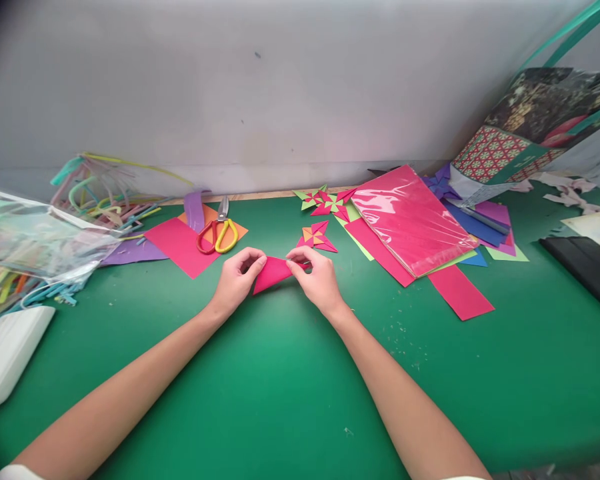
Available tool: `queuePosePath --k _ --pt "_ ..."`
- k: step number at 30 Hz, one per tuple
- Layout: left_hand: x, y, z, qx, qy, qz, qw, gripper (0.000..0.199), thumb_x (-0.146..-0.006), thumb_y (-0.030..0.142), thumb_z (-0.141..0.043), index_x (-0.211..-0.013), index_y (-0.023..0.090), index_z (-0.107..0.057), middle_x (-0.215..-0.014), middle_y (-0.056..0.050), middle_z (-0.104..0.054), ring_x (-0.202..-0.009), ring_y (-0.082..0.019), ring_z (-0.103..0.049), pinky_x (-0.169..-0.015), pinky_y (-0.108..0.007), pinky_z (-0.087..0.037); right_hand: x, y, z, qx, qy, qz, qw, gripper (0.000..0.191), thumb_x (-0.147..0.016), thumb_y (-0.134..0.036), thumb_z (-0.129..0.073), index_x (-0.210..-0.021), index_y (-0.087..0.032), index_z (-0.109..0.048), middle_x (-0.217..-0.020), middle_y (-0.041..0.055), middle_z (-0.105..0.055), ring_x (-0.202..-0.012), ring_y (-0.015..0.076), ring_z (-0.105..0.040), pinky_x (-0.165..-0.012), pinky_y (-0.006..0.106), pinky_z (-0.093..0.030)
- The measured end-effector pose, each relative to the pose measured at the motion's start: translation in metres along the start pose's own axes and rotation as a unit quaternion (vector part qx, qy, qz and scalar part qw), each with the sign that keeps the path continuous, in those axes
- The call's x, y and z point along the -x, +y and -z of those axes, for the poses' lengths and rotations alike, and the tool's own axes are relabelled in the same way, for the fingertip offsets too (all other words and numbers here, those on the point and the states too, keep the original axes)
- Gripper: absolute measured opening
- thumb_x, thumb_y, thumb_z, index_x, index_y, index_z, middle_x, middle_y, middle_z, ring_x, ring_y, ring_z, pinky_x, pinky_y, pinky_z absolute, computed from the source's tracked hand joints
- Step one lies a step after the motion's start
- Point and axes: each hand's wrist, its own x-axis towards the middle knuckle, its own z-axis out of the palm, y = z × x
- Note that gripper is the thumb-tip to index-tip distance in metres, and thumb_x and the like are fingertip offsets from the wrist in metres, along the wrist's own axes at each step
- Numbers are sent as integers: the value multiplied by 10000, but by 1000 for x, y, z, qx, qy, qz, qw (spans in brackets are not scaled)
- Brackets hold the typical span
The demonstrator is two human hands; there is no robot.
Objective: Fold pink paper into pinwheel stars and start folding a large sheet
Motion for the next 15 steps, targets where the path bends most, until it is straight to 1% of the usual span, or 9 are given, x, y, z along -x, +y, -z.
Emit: queuePosePath --k 3,4,6,8,9,11,13,15 --pt "1 1 0 -11 5 -5 1000 232 -976 400 -623 -906 185 -674 -839 -12 -668 -759 -155 -589 -729 -275 -466 0 0 0 11 -5 10 1000 73 -913 -273 -687 -925 -227 -742 -918 37 -769 -854 211 -719 -812 340 -573" --pt "1 2 0 -7 -1 -6 1000 220 -977 396 -621 -936 187 -676 -862 -15 -674 -773 -158 -599 -734 -276 -473 0 0 0 13 -6 12 1000 71 -914 -267 -684 -923 -228 -743 -917 36 -769 -854 211 -720 -816 342 -574" --pt "1 4 0 -3 -30 -11 999 213 -976 381 -624 -1069 199 -681 -882 -13 -681 -783 -160 -614 -729 -275 -481 0 -1 1 16 -7 17 1000 72 -918 -258 -679 -929 -229 -745 -919 34 -769 -856 211 -719 -823 345 -575" --pt "2 5 1 -24 -66 -20 997 283 -972 358 -630 -1216 221 -674 -862 -1 -686 -755 -157 -614 -706 -272 -478 0 -2 1 17 -13 20 1000 74 -922 -258 -678 -933 -230 -745 -918 33 -765 -857 209 -715 -833 349 -575" --pt "2 6 1 -40 -80 -29 996 304 -971 346 -631 -1249 230 -678 -871 -1 -700 -751 -157 -617 -708 -274 -480 0 -2 1 15 -16 19 1000 73 -924 -265 -680 -931 -231 -744 -917 34 -762 -860 209 -713 -842 353 -575" --pt "2 6 1 -60 -86 -48 993 273 -978 333 -620 -1215 234 -714 -972 -21 -747 -813 -169 -654 -758 -286 -502 1 -1 -1 -11 -11 3 1000 91 -919 -301 -700 -966 -233 -739 -940 41 -752 -889 213 -709 -841 354 -583" --pt "2 4 1 -48 -70 -60 995 237 -987 330 -610 -1158 224 -735 -1113 -41 -764 -945 -191 -691 -850 -303 -525 1 -1 -5 -75 7 -37 997 231 -891 -365 -744 -1085 -244 -710 -974 44 -732 -895 216 -702 -777 343 -601" --pt "2 3 1 -31 -44 -63 997 230 -989 336 -616 -1147 219 -733 -1150 -44 -765 -1017 -201 -699 -905 -310 -533 1 -1 -10 -149 20 -87 985 428 -852 -430 -787 -1217 -257 -645 -952 30 -715 -832 206 -693 -688 325 -607"
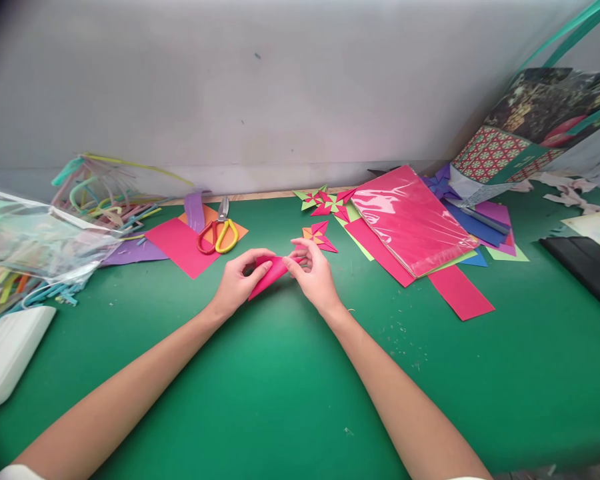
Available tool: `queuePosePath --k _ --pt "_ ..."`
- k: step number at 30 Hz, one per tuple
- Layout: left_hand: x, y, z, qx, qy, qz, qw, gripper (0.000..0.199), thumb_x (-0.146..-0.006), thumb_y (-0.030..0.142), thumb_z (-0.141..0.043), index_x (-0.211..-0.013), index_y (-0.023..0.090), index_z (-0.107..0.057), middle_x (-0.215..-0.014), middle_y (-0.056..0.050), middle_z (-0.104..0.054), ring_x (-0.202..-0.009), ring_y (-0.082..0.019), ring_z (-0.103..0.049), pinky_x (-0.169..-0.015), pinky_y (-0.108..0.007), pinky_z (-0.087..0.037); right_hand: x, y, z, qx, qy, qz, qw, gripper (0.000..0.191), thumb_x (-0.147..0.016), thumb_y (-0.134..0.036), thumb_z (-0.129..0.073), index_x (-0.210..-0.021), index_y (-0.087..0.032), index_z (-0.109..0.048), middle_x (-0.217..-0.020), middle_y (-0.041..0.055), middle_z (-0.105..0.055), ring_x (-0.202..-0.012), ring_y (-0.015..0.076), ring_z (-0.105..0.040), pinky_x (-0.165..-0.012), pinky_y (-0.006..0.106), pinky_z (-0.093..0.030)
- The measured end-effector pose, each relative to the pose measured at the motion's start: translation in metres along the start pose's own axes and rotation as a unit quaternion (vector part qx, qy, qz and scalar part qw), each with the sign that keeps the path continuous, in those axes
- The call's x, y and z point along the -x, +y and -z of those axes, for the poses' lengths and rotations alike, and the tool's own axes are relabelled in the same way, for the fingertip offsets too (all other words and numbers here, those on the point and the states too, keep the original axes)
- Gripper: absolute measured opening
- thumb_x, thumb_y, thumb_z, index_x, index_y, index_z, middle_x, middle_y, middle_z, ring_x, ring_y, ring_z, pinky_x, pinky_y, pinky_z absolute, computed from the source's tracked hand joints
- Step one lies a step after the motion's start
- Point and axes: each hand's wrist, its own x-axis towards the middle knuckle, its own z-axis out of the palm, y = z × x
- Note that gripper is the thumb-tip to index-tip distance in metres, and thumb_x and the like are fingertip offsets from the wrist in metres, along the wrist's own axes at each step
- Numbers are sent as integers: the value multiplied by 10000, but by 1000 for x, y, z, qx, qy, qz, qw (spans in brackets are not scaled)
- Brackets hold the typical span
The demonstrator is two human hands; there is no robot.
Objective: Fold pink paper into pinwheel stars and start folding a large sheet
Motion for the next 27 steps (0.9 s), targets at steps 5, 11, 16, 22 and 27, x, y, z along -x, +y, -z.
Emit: queuePosePath --k 5,11,16,22,27 --pt "2 2 0 -26 41 -13 999 233 -988 331 -629 -1169 222 -729 -1132 -37 -769 -993 -189 -696 -922 -311 -535 3 0 -8 -80 16 -50 995 458 -837 -464 -805 -1193 -241 -623 -755 -20 -700 -684 175 -672 -672 312 -600" --pt "3 4 -2 -42 30 -22 998 229 -994 328 -617 -1164 220 -725 -1144 -42 -772 -1006 -193 -701 -902 -306 -546 5 -1 -9 -61 64 -7 996 300 -848 -390 -798 -1078 -236 -683 -820 12 -725 -749 192 -690 -692 317 -603" --pt "2 2 -2 -34 26 -23 999 227 -995 320 -620 -1176 229 -724 -1170 -36 -768 -1039 -190 -699 -908 -297 -545 3 2 -8 -43 68 9 997 277 -847 -407 -792 -1055 -252 -697 -888 28 -738 -775 206 -708 -714 346 -627" --pt "2 2 -1 -24 38 -17 999 224 -991 325 -628 -1168 231 -728 -1150 -36 -768 -1011 -185 -700 -910 -299 -548 3 -1 -6 -41 64 34 997 196 -866 -386 -786 -993 -246 -736 -916 33 -754 -797 202 -721 -733 343 -634" --pt "2 2 -1 -11 49 -8 999 226 -992 342 -625 -1158 225 -725 -1136 -42 -764 -996 -185 -700 -922 -307 -547 1 -2 -2 -42 70 46 996 134 -888 -336 -771 -970 -233 -751 -882 23 -767 -740 179 -725 -742 333 -625"
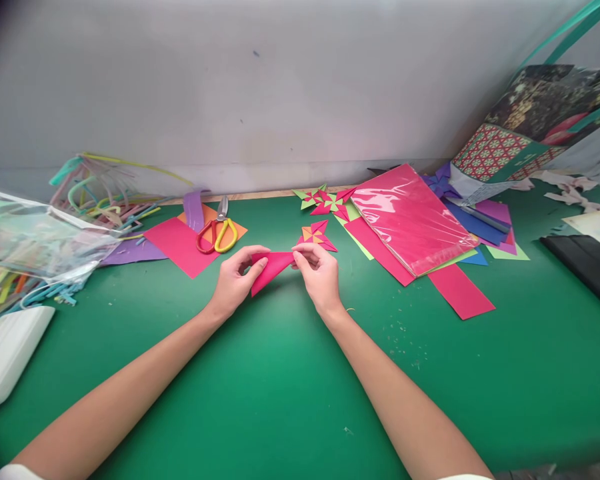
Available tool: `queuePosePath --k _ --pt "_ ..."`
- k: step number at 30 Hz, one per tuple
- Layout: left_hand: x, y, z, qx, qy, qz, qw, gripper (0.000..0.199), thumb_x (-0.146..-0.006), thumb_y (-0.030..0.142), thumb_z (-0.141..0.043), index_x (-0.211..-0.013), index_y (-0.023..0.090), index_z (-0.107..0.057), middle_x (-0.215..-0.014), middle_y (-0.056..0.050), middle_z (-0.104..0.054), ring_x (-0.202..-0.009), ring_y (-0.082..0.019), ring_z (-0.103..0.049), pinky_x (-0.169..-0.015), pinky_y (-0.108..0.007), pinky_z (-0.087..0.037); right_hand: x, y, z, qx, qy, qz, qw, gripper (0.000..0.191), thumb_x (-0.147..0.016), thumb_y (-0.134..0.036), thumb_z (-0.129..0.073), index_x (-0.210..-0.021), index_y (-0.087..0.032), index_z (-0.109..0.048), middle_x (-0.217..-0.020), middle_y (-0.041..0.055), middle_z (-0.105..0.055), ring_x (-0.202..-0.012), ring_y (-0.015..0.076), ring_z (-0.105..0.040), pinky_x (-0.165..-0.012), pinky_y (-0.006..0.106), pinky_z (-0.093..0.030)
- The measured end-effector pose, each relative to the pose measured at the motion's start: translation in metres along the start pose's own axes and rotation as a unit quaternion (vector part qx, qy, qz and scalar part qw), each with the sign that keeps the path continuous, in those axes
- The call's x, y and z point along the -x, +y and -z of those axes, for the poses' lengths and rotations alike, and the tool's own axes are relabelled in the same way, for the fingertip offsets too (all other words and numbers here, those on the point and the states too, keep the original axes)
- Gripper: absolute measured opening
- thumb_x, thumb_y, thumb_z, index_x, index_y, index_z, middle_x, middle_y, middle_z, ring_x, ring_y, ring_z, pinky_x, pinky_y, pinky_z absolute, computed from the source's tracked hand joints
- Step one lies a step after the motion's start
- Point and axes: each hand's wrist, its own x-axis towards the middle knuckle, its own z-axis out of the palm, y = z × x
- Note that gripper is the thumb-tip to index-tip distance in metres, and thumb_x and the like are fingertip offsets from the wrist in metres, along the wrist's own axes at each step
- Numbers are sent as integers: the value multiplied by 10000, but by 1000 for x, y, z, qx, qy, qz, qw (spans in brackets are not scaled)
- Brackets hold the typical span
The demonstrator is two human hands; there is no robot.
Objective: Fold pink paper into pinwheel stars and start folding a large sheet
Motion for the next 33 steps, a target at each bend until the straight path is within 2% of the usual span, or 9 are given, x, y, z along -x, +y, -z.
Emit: queuePosePath --k 8,16,22,29,33 --pt "0 2 1 -6 9 6 1000 235 -991 353 -617 -1150 221 -730 -1118 -47 -765 -962 -186 -697 -913 -314 -551 -1 0 1 14 1 -14 1000 210 -871 -423 -780 -962 -238 -743 -888 35 -776 -754 212 -745 -782 392 -647" --pt "0 2 1 -12 7 -2 1000 218 -994 326 -608 -1141 219 -728 -1115 -43 -765 -993 -191 -691 -915 -315 -537 -3 3 6 38 -79 -34 996 285 -882 -479 -768 -1075 -269 -771 -933 42 -779 -806 234 -744 -799 404 -646" --pt "1 1 0 -13 14 5 1000 242 -982 330 -629 -1191 228 -694 -1074 -27 -748 -850 -151 -668 -840 -283 -540 -2 2 3 19 -61 -33 997 244 -864 -438 -791 -1024 -254 -780 -896 35 -781 -778 227 -749 -767 389 -657" --pt "0 1 -1 3 14 2 1000 190 -983 334 -618 -1115 217 -691 -1086 -43 -735 -927 -172 -682 -888 -299 -548 -3 5 5 10 -58 -34 998 249 -862 -422 -797 -1048 -259 -773 -833 20 -779 -734 217 -750 -766 390 -658" --pt "0 0 -2 7 12 5 1000 196 -980 341 -613 -1115 220 -686 -1094 -51 -735 -951 -186 -692 -885 -309 -559 -3 4 5 8 -54 -34 998 241 -853 -426 -803 -1024 -259 -779 -872 25 -788 -770 225 -760 -778 397 -661"
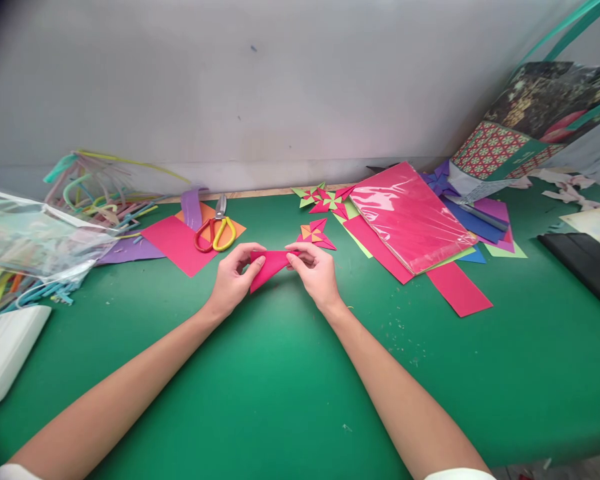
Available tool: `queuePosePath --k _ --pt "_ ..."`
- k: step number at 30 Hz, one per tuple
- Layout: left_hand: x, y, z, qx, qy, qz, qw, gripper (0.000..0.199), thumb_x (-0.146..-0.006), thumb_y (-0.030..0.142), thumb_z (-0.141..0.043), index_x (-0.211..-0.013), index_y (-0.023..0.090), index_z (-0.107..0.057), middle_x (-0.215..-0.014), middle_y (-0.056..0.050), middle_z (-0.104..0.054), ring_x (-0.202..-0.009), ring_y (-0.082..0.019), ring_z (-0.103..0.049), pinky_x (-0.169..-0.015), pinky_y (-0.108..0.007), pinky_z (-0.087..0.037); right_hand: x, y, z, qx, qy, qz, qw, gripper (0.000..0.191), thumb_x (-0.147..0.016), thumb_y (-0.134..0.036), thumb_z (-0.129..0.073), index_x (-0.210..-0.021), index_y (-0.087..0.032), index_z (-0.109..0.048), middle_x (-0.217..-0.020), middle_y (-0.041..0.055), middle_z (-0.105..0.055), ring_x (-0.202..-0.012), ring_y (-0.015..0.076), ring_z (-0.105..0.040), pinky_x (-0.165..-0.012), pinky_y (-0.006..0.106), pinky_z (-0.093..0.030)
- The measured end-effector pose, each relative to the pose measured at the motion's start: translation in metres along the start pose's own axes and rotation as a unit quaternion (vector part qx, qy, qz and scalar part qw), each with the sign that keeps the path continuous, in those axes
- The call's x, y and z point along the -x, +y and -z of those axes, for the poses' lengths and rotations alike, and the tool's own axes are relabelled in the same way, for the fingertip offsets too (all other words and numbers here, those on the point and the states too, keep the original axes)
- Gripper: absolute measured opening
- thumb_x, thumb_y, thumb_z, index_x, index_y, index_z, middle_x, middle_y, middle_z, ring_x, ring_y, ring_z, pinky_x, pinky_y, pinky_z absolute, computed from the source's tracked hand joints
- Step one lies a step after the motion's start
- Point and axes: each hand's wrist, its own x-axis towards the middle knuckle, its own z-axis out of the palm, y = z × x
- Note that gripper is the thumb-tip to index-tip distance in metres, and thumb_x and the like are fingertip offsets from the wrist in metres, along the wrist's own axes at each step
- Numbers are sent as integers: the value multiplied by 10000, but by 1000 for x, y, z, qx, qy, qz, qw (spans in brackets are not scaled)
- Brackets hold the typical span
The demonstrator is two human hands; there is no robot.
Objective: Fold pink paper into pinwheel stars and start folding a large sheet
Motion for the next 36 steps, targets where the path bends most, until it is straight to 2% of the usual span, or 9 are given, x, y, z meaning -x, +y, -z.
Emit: queuePosePath --k 12,16,22,34,36 --pt "0 1 1 -2 -4 -4 1000 192 -983 335 -609 -1120 222 -682 -1090 -44 -730 -941 -176 -677 -861 -293 -541 -2 2 3 12 9 16 1000 213 -866 -438 -791 -969 -251 -801 -905 35 -795 -759 213 -745 -785 394 -644" --pt "1 0 1 -19 1 5 1000 231 -978 352 -611 -1167 234 -675 -1067 -30 -733 -815 -151 -644 -771 -272 -526 -2 4 4 20 9 14 1000 240 -860 -455 -793 -979 -247 -800 -916 42 -796 -760 221 -751 -774 397 -645" --pt "0 1 1 -16 1 -5 1000 166 -974 319 -610 -1089 223 -680 -1062 -36 -733 -926 -177 -674 -862 -298 -541 -2 8 5 23 8 17 1000 239 -860 -460 -797 -963 -245 -802 -899 45 -795 -756 228 -755 -762 401 -646" --pt "1 -1 1 -6 2 11 1000 196 -977 332 -623 -1140 230 -661 -997 -16 -713 -793 -146 -642 -769 -269 -524 -3 8 5 18 8 18 1000 237 -853 -453 -809 -952 -237 -801 -879 41 -793 -746 220 -753 -753 388 -642" --pt "0 0 1 -6 3 6 1000 176 -977 321 -625 -1118 227 -670 -1008 -17 -718 -828 -150 -654 -795 -271 -527 -3 8 5 14 9 19 1000 223 -855 -439 -811 -952 -239 -804 -877 39 -793 -741 217 -753 -746 383 -640"
